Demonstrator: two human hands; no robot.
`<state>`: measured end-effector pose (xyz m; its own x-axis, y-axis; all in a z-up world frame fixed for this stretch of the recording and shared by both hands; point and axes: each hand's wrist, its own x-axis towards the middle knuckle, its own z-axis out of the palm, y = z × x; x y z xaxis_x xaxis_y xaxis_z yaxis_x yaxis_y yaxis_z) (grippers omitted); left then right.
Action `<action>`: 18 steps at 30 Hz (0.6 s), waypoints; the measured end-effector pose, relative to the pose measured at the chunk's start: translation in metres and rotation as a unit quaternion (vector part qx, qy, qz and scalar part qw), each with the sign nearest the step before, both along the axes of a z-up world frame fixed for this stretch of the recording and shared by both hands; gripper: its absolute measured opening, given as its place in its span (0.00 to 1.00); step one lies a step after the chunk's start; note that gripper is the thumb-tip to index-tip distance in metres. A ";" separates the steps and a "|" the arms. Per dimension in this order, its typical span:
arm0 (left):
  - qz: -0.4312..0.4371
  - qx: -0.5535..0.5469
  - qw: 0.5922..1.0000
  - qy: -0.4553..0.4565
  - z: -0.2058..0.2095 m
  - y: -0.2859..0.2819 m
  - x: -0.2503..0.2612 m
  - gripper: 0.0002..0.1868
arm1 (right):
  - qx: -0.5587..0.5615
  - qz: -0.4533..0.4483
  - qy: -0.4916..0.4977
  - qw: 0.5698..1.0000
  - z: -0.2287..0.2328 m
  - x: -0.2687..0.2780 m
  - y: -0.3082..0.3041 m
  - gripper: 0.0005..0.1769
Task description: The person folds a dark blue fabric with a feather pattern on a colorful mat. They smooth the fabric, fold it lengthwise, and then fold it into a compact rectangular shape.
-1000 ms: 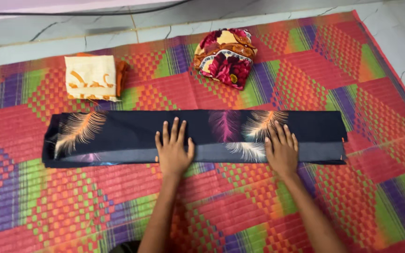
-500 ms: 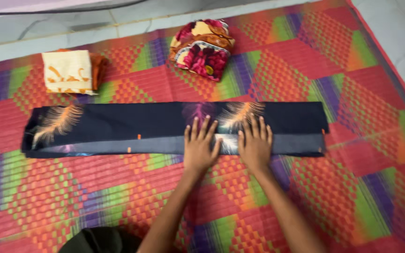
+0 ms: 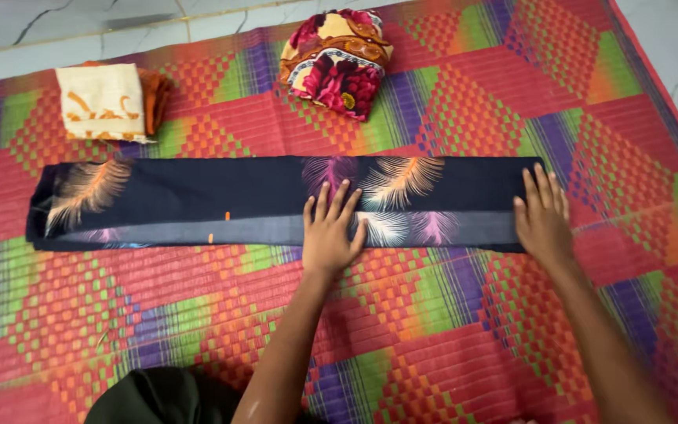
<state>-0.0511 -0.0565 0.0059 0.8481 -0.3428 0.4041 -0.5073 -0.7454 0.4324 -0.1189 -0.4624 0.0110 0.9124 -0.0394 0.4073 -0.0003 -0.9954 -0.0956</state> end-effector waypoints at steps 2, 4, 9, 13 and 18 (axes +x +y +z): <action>-0.003 0.003 1.000 0.003 0.000 0.002 -0.001 0.30 | 0.042 0.038 -0.040 0.998 0.014 0.026 0.047 0.27; -0.006 0.003 1.000 0.008 -0.003 -0.001 -0.003 0.30 | 0.033 0.055 -0.046 0.997 0.019 0.052 0.109 0.24; 0.001 0.025 1.000 0.007 -0.014 0.001 0.002 0.29 | 0.050 0.123 0.031 0.991 -0.001 0.076 0.240 0.29; 0.002 0.019 1.000 0.012 -0.025 -0.002 0.000 0.34 | 0.012 0.060 0.042 0.997 -0.016 0.065 0.256 0.29; -0.075 0.115 0.990 -0.002 -0.020 0.010 0.044 0.40 | 0.019 0.057 0.018 0.998 -0.004 0.076 0.252 0.30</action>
